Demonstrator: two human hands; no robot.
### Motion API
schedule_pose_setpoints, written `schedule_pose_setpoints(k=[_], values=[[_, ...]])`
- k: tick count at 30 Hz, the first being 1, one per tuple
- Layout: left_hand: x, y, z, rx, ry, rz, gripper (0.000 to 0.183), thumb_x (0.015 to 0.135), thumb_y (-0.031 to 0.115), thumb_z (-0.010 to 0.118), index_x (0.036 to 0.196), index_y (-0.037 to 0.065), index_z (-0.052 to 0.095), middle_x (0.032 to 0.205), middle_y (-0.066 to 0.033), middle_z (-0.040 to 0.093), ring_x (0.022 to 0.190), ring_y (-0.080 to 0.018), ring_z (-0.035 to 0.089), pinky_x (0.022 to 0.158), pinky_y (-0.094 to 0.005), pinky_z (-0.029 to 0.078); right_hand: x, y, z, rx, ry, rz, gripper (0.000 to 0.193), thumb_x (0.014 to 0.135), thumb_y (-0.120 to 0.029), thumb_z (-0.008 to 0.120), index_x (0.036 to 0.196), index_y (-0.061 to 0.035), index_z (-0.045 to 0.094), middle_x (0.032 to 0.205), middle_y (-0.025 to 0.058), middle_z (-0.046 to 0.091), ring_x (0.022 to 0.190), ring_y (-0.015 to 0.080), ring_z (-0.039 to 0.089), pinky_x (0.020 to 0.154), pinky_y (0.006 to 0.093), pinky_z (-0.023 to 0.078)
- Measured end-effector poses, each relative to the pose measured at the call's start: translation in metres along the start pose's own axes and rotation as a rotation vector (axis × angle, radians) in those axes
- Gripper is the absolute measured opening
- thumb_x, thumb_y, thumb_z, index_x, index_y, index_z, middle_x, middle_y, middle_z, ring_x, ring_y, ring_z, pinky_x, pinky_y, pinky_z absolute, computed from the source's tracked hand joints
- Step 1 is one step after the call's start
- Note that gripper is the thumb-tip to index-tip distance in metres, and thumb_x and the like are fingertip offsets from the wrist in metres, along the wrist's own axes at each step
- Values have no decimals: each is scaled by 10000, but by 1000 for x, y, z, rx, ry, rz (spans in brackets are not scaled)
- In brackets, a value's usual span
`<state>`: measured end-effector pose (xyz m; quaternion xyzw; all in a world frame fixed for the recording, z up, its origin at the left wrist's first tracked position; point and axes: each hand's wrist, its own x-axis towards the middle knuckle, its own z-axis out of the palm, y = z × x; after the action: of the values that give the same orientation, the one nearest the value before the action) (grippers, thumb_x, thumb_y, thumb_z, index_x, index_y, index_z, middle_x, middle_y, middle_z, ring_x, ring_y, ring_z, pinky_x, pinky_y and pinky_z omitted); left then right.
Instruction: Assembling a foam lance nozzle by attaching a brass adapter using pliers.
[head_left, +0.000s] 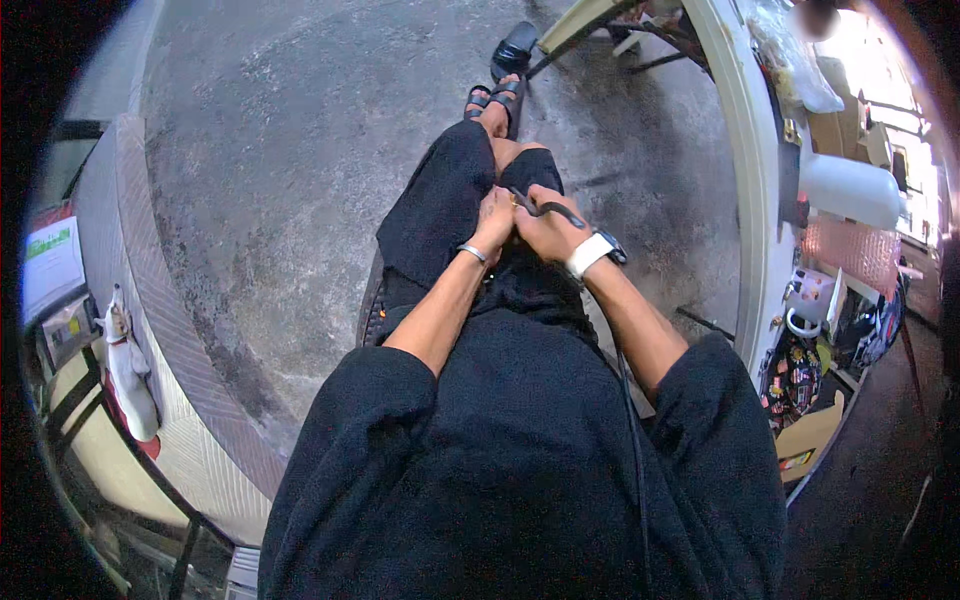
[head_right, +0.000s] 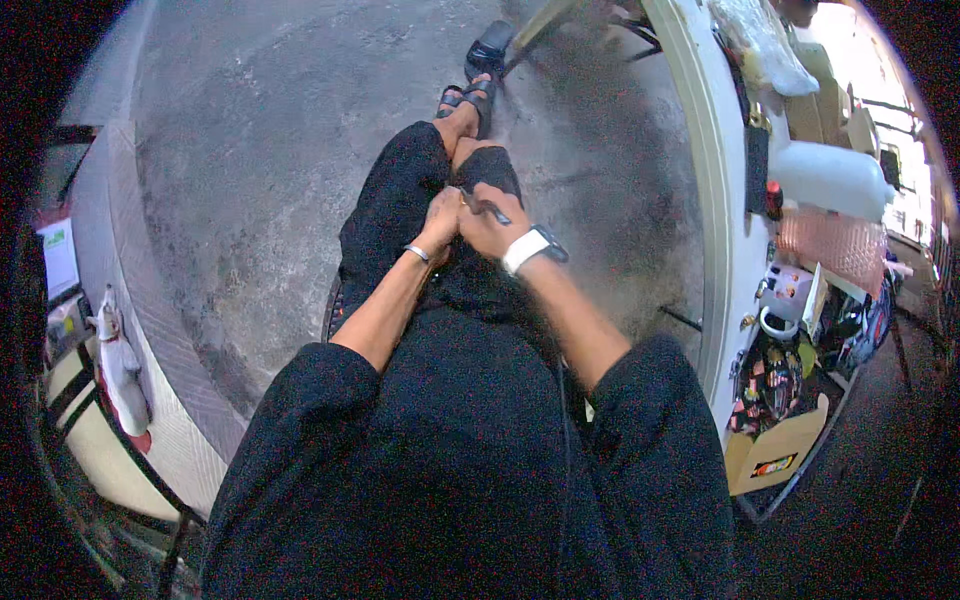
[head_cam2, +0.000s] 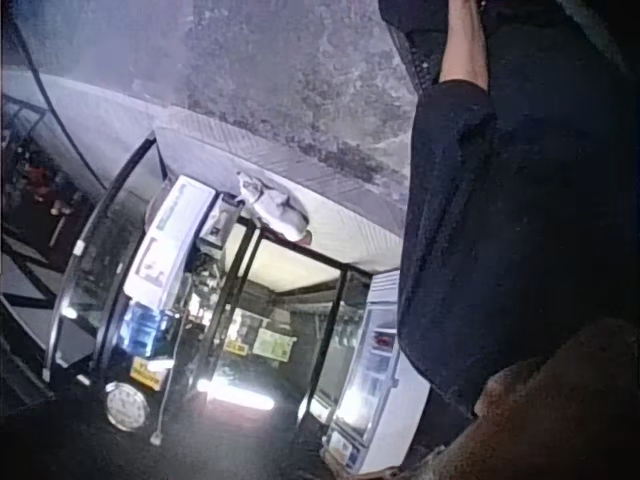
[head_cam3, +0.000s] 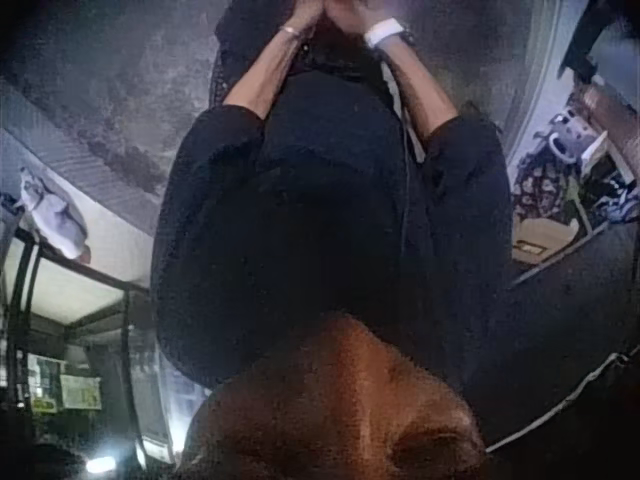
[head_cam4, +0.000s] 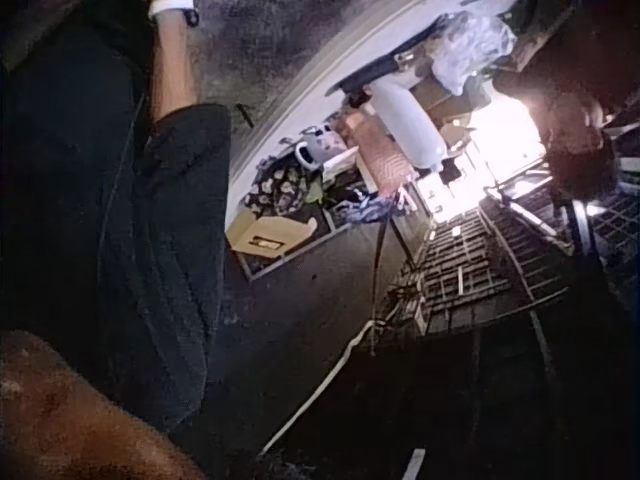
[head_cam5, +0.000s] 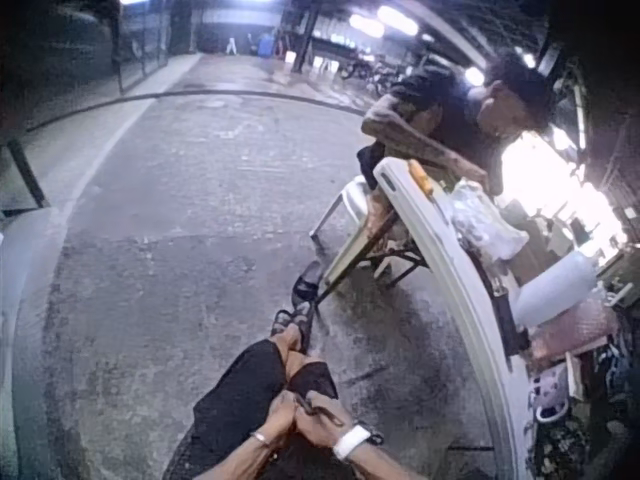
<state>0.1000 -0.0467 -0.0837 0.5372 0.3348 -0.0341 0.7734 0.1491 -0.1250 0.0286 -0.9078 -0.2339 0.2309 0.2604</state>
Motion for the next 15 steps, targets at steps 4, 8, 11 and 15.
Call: schedule_pose_setpoints(k=[4, 8, 11, 15], values=[[1, 3, -9, 212, 12, 134, 365, 914, 276, 326, 741, 15, 513, 727, -79, 520, 711, -157, 495, 663, -316, 411, -3, -13, 2, 48, 20, 25, 248, 769, -229, 560, 727, 6, 491, 704, 264, 559, 734, 446, 551, 595, 445, 439], [32, -32, -23, 364, -4, 142, 387, 876, 264, 324, 767, -31, 550, 758, -188, 576, 754, -260, 559, 686, -379, 424, -20, -18, 28, 3, 162, 76, 214, 784, -213, 576, 797, -32, 463, 654, 232, 566, 661, 412, 574, 535, 430, 432], [4, 15, -7, 280, -47, 60, 396, 857, 272, 329, 821, -38, 573, 807, -217, 592, 760, -295, 565, 695, -393, 428, -30, -4, 19, 85, 193, 83, 211, 801, -216, 570, 800, -29, 471, 642, 217, 562, 621, 387, 584, 526, 400, 439], [-14, 43, 2, -52, -51, -205, 347, 848, 223, 317, 727, 1, 553, 661, -121, 547, 617, -220, 546, 486, -338, 425, -37, -16, -19, 411, -27, 259, 300, 824, -268, 558, 1034, -72, 469, 776, 200, 619, 765, 362, 614, 655, 393, 464]])
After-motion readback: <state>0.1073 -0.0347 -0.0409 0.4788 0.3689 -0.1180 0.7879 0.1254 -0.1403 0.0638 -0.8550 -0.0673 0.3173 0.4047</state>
